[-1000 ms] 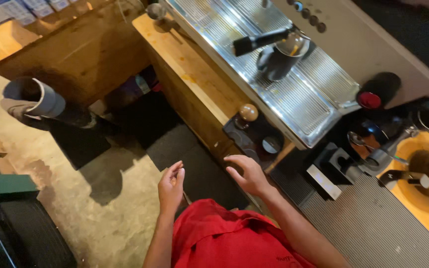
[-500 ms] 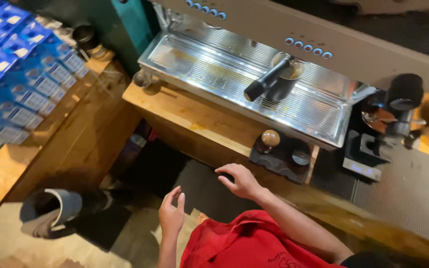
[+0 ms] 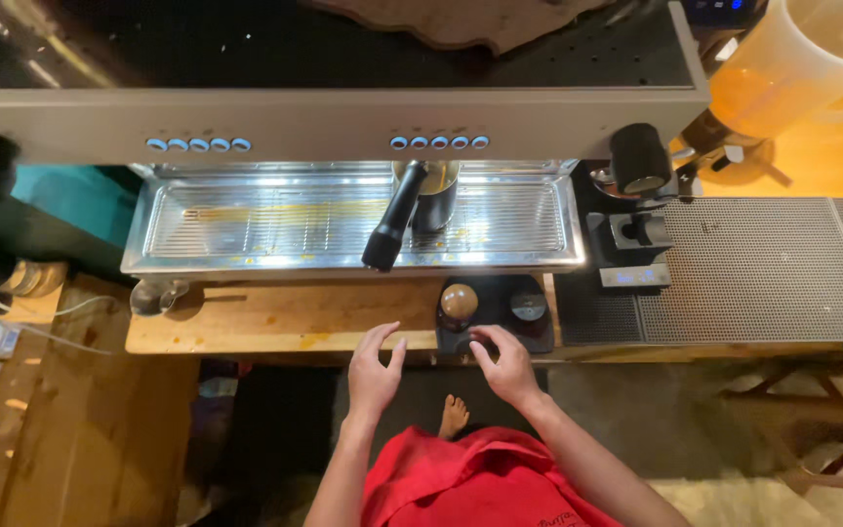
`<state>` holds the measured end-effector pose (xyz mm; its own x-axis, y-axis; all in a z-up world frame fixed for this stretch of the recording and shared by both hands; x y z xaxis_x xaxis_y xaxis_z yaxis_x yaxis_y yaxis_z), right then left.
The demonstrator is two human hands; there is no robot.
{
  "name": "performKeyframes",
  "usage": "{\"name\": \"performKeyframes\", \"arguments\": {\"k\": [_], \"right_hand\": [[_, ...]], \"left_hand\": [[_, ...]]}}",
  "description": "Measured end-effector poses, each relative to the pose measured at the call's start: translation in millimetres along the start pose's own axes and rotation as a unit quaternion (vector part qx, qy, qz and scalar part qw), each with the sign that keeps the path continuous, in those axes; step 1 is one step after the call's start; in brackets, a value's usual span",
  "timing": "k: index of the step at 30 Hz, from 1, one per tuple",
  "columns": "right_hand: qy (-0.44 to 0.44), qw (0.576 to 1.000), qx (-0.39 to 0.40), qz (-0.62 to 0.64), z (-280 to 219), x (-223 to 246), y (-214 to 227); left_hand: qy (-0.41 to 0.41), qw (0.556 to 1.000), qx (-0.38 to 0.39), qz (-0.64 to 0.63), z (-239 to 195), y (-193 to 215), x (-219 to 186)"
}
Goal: The person prepares espresso by grinding coffee beans into a portafilter, tamping the grounds with a tamper, and wiping the portafilter with a cloth. The process is repeated multiple times, involving weighing the grounds and cleaning the equipment.
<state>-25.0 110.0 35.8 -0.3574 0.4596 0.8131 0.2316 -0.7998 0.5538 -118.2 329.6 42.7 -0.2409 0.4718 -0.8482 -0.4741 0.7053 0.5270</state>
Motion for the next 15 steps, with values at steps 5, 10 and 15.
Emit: {"name": "performKeyframes", "arguments": {"k": [5,10,15], "right_hand": [[-0.062,0.994,-0.045,0.08,24.0,7.2,11.7],[-0.093,0.977,-0.089,0.17,70.1,50.7,20.0],[-0.06,0.907,-0.061,0.412,108.7,84.0,-23.8]], "left_hand": [[-0.057,0.991,-0.071,-0.099,42.1,15.6,-51.3],[-0.07,0.978,-0.129,-0.146,92.3,28.3,-66.4],[-0.203,0.962,-0.057,-0.172,122.3,31.0,-119.7]]}}
Point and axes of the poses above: each hand's wrist, its own z-axis towards the middle knuckle, its own y-axis out of the back of the hand, x = y × z, the point moved 8 cm from there along z, towards the middle knuckle, and after that the axes turned 1 degree about -x, right-handed, at the moved point
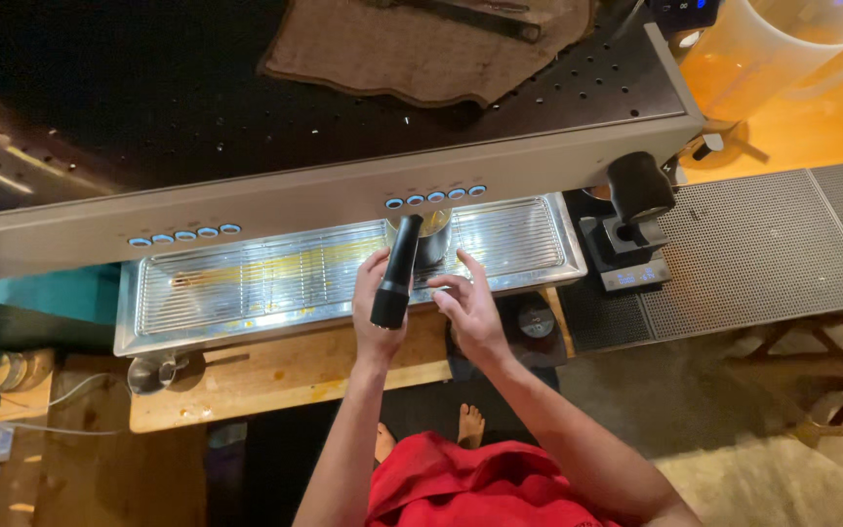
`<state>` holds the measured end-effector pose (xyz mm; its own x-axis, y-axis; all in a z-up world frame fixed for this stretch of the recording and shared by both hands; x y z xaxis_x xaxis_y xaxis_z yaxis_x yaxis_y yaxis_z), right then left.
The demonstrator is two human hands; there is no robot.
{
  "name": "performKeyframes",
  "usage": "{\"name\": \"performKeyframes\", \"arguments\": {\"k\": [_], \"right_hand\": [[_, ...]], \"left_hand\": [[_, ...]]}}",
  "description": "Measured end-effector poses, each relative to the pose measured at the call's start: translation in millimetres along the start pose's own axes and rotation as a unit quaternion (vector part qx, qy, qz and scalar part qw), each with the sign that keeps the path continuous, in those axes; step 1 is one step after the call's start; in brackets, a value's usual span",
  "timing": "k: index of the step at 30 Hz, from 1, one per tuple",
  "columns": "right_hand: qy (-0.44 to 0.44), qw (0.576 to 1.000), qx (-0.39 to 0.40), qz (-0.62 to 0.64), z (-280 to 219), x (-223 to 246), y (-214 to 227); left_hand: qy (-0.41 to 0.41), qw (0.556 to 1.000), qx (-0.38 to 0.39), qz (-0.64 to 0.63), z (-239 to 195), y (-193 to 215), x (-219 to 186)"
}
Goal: The person prepares espresso by grinding coffee beans into a portafilter, tamping the grounds with a tamper, and wiping the portafilter with a cloth. The process is repeated multiple times, involving weighing the grounds and cleaning the equipment.
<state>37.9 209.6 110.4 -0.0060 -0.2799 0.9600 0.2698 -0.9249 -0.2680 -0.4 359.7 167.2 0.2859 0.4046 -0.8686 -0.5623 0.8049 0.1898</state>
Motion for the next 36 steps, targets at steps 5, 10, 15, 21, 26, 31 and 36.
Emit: {"name": "performKeyframes", "arguments": {"k": [5,10,15,21,26,31,36], "right_hand": [[0.005,1.0,-0.02,-0.01,9.4,5.1,-26.3],[0.017,0.998,-0.067,-0.013,14.5,-11.9,-22.3],[0.048,0.996,-0.062,0.043,11.8,3.0,-58.8],[-0.014,0.998,-0.044,-0.037,2.6,13.0,-127.2],[-0.064,0.998,0.001,0.022,3.9,-27.7,-136.9],[-0.316,0.924,-0.197,0.085,7.5,-12.8,-81.1],[-0.207,0.926,-0.007,0.315,29.6,42.3,-88.1]], "left_hand": [[-0.005,0.998,0.057,-0.041,3.1,-11.3,13.4],[0.022,0.995,0.072,-0.072,5.6,-7.0,14.4],[0.017,0.998,0.029,-0.055,8.0,22.3,14.7],[-0.001,0.999,-0.034,-0.002,5.8,76.8,28.4],[0.036,0.998,-0.052,-0.001,7.9,107.1,31.6],[0.146,0.989,0.0,-0.001,-6.7,119.5,38.3],[0.138,0.989,-0.044,0.011,-30.2,131.5,17.0]]}}
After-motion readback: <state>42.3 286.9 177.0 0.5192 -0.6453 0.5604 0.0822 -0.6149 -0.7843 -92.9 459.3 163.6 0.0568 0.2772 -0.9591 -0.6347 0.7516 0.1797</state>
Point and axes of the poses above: each hand's wrist, its own z-axis towards the middle knuckle, its own y-axis out of the back of the hand, x = y × z, the point moved 8 cm from there along z, towards the middle knuckle, and after that the axes turned 1 degree about -x, right-handed, at the moved point
